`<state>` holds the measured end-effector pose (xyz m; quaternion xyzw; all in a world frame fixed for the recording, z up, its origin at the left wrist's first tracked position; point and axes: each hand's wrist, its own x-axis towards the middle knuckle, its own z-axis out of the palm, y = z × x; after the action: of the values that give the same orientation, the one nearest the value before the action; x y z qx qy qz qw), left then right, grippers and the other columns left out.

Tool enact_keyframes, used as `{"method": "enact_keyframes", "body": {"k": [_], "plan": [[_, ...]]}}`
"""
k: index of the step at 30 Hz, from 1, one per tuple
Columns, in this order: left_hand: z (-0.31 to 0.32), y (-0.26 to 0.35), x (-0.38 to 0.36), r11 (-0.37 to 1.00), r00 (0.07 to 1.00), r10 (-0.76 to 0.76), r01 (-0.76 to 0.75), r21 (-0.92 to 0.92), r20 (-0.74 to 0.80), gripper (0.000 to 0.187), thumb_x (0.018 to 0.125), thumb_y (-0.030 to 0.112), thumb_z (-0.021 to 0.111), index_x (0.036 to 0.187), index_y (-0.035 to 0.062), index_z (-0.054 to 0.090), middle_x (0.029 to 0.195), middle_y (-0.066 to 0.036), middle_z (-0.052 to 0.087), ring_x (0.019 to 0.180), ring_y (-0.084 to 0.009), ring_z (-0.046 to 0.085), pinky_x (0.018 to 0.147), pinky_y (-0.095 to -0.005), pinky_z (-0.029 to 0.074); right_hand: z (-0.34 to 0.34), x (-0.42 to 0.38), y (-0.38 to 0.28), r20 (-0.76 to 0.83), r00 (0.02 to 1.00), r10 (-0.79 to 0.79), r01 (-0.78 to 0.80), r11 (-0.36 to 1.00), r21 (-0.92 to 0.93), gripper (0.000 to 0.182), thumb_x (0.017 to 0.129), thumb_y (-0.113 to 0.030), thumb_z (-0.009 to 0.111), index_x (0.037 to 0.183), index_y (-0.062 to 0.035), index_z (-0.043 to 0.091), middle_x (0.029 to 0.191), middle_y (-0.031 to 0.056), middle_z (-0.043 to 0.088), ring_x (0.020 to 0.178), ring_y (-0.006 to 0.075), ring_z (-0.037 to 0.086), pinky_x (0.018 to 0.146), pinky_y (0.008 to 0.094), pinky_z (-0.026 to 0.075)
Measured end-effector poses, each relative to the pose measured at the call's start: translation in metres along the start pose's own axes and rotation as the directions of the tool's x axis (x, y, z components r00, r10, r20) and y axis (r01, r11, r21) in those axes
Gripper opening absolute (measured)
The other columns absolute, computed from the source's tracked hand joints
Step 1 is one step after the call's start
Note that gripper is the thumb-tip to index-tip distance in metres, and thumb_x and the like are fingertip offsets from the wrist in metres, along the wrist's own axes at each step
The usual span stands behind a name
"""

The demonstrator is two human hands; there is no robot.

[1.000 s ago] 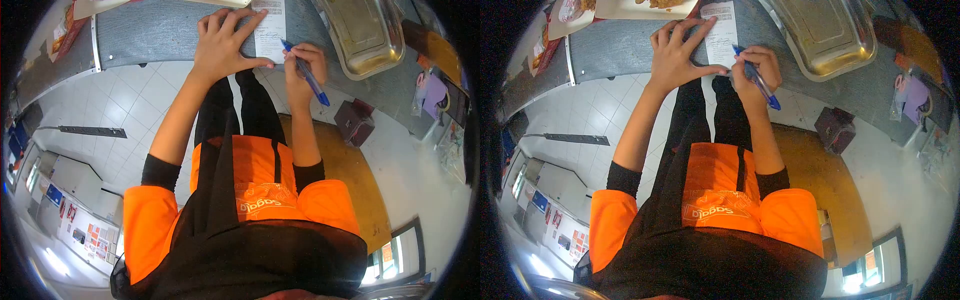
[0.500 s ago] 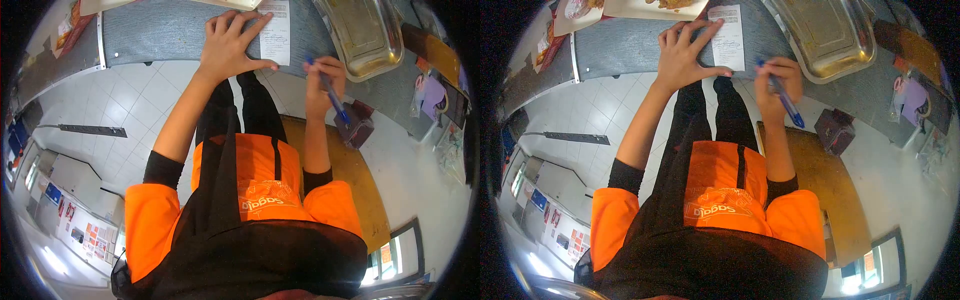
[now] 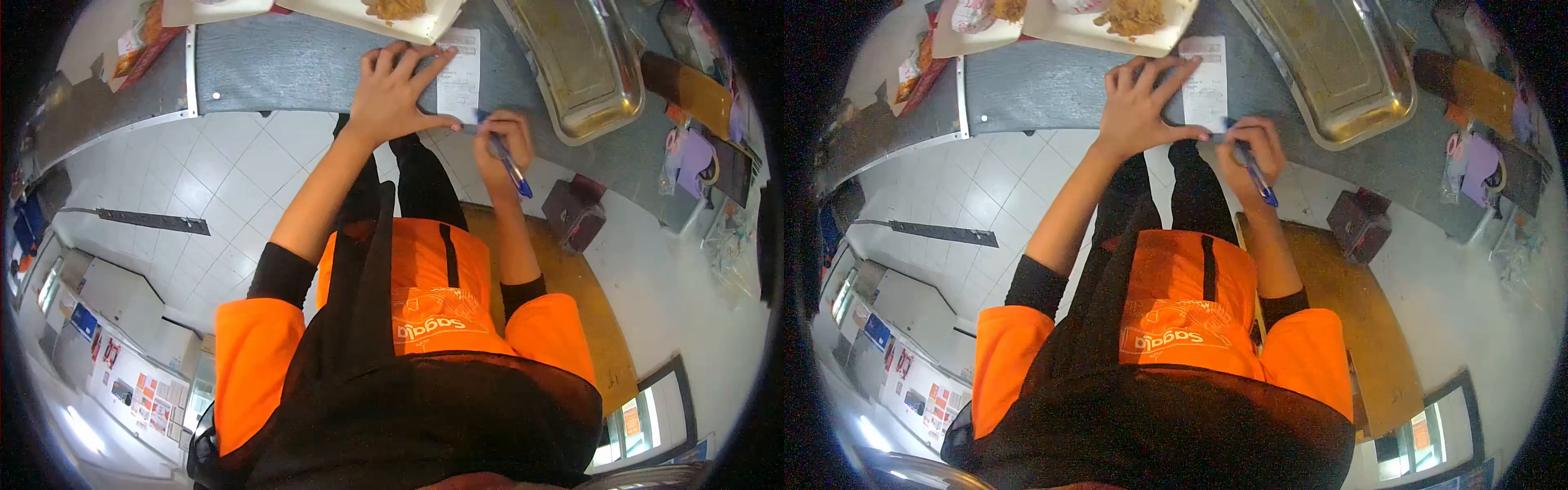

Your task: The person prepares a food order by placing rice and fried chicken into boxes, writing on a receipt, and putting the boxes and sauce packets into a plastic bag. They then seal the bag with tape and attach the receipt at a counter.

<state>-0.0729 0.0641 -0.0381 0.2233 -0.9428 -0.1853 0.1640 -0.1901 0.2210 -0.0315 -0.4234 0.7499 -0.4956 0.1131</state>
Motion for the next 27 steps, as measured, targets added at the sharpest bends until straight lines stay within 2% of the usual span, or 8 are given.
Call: {"method": "enact_keyframes", "body": {"k": [5, 9, 11, 14, 16, 22, 25, 27], "plan": [[-0.007, -0.001, 0.002, 0.998, 0.999, 0.013, -0.010, -0.066, 0.040, 0.088, 0.053, 0.071, 0.062, 0.126, 0.0226, 0.049, 0.118, 0.001, 0.050, 0.105, -0.0260, 0.042, 0.089, -0.0427, 0.029, 0.001, 0.041, -0.008, 0.011, 0.949, -0.314, 0.306, 0.918, -0.254, 0.036, 0.066, 0.009, 0.061, 0.100, -0.0030, 0.060, 0.107, 0.0171, 0.053, 0.099, 0.0275, 0.055, 0.078, 0.0339, 0.047], [-0.015, -0.009, -0.006, 0.973, 0.999, 0.029, -0.018, -0.232, 0.042, 0.085, 0.058, 0.066, 0.065, 0.125, 0.0146, 0.050, 0.122, -0.005, 0.049, 0.110, -0.0308, 0.042, 0.091, -0.0437, 0.029, 0.017, 0.062, 0.017, 0.484, 0.848, -0.216, 0.426, 0.821, -0.380, 0.055, 0.075, 0.004, 0.051, 0.128, -0.0039, 0.043, 0.128, 0.0226, 0.041, 0.122, 0.0378, 0.038, 0.098, 0.0433, 0.036], [-0.034, -0.020, -0.017, 0.826, 0.943, -0.266, 0.116, -0.552, -0.199, 0.059, 0.074, 0.038, 0.068, 0.117, 0.0059, 0.045, 0.113, -0.011, 0.050, 0.103, -0.0256, 0.050, 0.084, -0.0377, 0.041, 0.015, 0.068, -0.005, 0.420, 0.877, -0.232, 0.422, 0.789, -0.447, 0.053, 0.075, 0.006, 0.050, 0.127, -0.0036, 0.045, 0.125, 0.0220, 0.042, 0.120, 0.0372, 0.040, 0.098, 0.0436, 0.036], [-0.063, -0.090, -0.039, 0.178, 0.336, -0.936, 0.182, -0.967, -0.109, 0.053, 0.087, 0.022, 0.059, 0.121, 0.0007, 0.024, 0.114, -0.014, 0.037, 0.076, -0.0194, 0.059, 0.064, -0.0276, 0.051, 0.019, 0.063, -0.051, 0.251, 0.931, -0.266, 0.345, 0.869, -0.356, 0.055, 0.073, 0.012, 0.047, 0.125, -0.0048, 0.047, 0.114, 0.0191, 0.048, 0.109, 0.0347, 0.048, 0.093, 0.0422, 0.038], [-0.105, -0.158, -0.043, 0.144, 0.002, -0.990, -0.007, -0.990, -0.144, 0.058, 0.090, 0.030, 0.054, 0.126, -0.0006, 0.021, 0.121, -0.018, 0.030, 0.076, -0.0224, 0.060, 0.058, -0.0297, 0.052, 0.040, 0.055, -0.087, 0.227, 0.939, -0.258, 0.308, 0.925, -0.224, 0.054, 0.070, 0.014, 0.046, 0.120, -0.0058, 0.051, 0.106, 0.0163, 0.049, 0.101, 0.0322, 0.051, 0.088, 0.0400, 0.042], [-0.158, -0.299, -0.036, 0.082, 0.021, -0.997, 0.280, -0.956, -0.079, 0.085, 0.086, 0.020, 0.053, 0.139, 0.0026, -0.011, 0.136, -0.022, 0.018, 0.085, -0.0288, 0.060, 0.062, -0.0357, 0.056, 0.168, 0.072, -0.175, 0.323, 0.889, -0.326, 0.334, 0.942, 0.032, 0.038, 0.073, 0.011, 0.049, 0.108, -0.0042, 0.056, 0.103, 0.0136, 0.051, 0.091, 0.0272, 0.056, 0.077, 0.0350, 0.047], [-0.185, -0.322, -0.061, 0.161, 0.271, -0.961, 0.393, -0.905, -0.053, 0.081, 0.081, 0.016, 0.053, 0.138, -0.0051, -0.002, 0.134, -0.030, 0.017, 0.106, -0.0372, 0.049, 0.073, -0.0356, 0.054, 0.214, 0.092, -0.200, 0.292, 0.924, -0.245, 0.223, 0.969, 0.107, 0.034, 0.076, 0.009, 0.049, 0.107, -0.0034, 0.056, 0.101, 0.0142, 0.051, 0.088, 0.0257, 0.056, 0.074, 0.0331, 0.048], [-0.162, -0.394, -0.103, 0.582, 0.490, -0.811, 0.621, -0.524, -0.320, 0.073, 0.078, 0.011, 0.054, 0.137, -0.0067, 0.016, 0.119, -0.032, 0.042, 0.106, -0.0394, 0.049, 0.081, -0.0390, 0.049, 0.239, 0.098, -0.208, 0.255, 0.949, -0.183, 0.153, 0.979, 0.132, 0.031, 0.078, 0.008, 0.049, 0.106, -0.0027, 0.057, 0.101, 0.0147, 0.051, 0.088, 0.0252, 0.056, 0.073, 0.0321, 0.047]]}}
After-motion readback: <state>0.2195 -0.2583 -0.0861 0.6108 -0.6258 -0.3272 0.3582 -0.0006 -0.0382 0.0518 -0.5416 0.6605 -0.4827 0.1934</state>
